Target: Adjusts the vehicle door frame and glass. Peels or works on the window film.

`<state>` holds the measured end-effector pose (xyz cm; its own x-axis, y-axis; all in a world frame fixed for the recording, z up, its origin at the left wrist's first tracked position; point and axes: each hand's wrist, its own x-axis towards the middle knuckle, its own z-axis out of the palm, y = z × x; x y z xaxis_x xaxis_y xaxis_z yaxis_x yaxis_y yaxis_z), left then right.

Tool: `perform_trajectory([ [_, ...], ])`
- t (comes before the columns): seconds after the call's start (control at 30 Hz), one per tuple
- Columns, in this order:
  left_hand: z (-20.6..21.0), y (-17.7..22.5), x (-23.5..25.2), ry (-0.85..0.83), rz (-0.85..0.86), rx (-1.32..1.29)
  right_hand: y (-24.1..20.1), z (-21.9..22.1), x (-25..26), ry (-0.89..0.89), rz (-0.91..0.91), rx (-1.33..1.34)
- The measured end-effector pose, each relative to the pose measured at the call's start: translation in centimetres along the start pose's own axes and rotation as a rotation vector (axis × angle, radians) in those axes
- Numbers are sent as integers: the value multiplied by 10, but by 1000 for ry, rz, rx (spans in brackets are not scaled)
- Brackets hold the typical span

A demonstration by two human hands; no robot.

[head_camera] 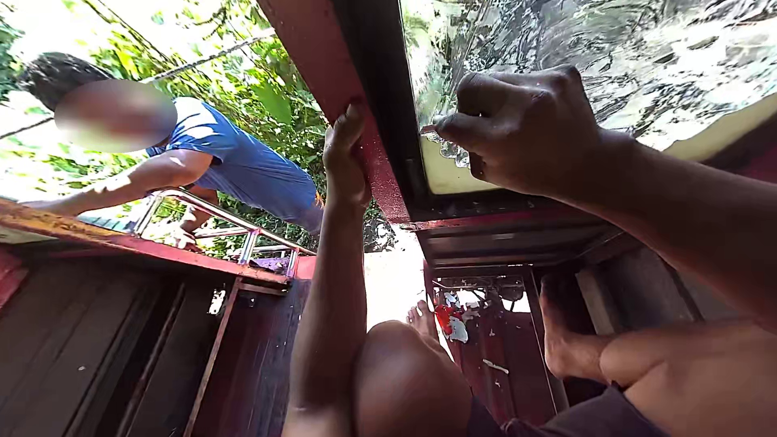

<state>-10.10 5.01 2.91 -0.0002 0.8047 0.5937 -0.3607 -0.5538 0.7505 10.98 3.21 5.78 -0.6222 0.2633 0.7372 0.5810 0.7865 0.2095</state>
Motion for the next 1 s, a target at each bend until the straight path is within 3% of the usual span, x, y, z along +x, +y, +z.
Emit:
perform_trajectory([
  [0.5, 9, 3, -1, 116, -3, 45, -3, 2, 1, -33, -19, -5],
  [0.7, 4, 3, 1, 76, -66, 48, 15, 1, -7, 33, -18, 106],
  [1.0, 6, 0, 4, 30, 26, 8, 2, 6, 1, 7, -49, -51],
])
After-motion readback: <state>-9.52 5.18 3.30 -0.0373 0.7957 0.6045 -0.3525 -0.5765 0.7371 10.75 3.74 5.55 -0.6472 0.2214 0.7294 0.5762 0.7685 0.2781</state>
